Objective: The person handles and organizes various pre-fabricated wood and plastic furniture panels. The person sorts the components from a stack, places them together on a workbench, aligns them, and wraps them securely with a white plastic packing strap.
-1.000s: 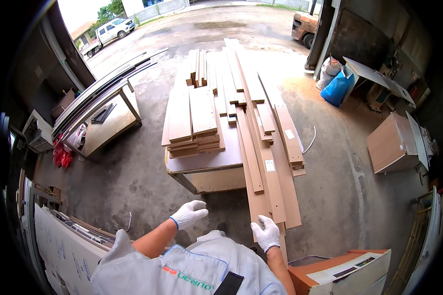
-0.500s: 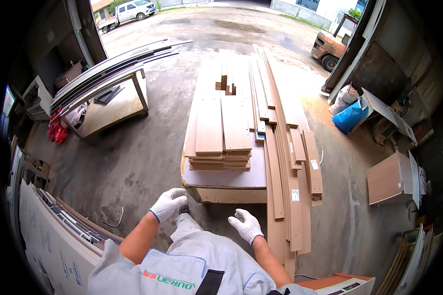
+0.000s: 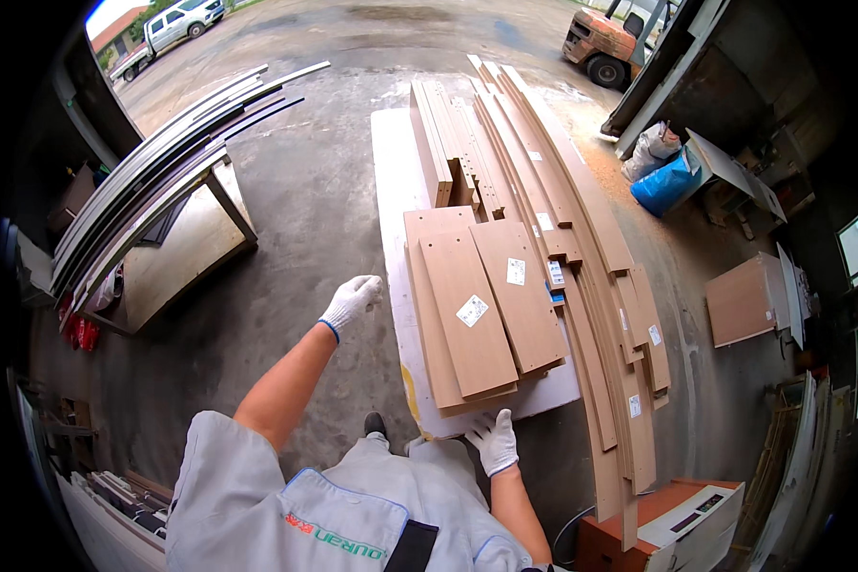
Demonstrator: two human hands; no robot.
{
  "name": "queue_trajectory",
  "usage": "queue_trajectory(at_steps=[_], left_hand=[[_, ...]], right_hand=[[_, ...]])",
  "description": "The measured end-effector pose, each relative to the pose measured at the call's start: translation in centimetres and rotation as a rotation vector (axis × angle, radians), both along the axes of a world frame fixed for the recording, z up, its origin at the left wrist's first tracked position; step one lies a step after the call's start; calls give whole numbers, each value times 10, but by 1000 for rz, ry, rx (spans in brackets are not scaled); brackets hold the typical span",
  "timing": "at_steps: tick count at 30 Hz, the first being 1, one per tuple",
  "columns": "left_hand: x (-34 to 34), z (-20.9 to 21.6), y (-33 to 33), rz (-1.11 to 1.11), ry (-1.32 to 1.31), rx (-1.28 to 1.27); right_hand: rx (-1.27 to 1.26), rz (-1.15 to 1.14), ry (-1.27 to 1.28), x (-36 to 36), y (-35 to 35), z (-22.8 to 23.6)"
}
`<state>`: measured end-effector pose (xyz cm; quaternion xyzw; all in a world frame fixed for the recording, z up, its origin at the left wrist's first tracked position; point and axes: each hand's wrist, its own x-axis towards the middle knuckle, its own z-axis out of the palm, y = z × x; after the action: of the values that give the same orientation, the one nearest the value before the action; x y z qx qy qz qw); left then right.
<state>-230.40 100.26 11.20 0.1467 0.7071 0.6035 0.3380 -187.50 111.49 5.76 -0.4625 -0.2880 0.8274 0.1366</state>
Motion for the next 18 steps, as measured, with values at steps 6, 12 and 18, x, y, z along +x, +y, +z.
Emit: queue_trajectory(at_steps=[6,12,18], left_hand=[[-117,-54,100,56,-42,-95],[-166,-105,166,-332,-472,26],[-154,-92,178,-742,-65,-33]], right_hand=[[-59,-249,58,-61,-1,3],[67,-528,168,-98,-11,20],[46,-744,74,-114,-27,16]])
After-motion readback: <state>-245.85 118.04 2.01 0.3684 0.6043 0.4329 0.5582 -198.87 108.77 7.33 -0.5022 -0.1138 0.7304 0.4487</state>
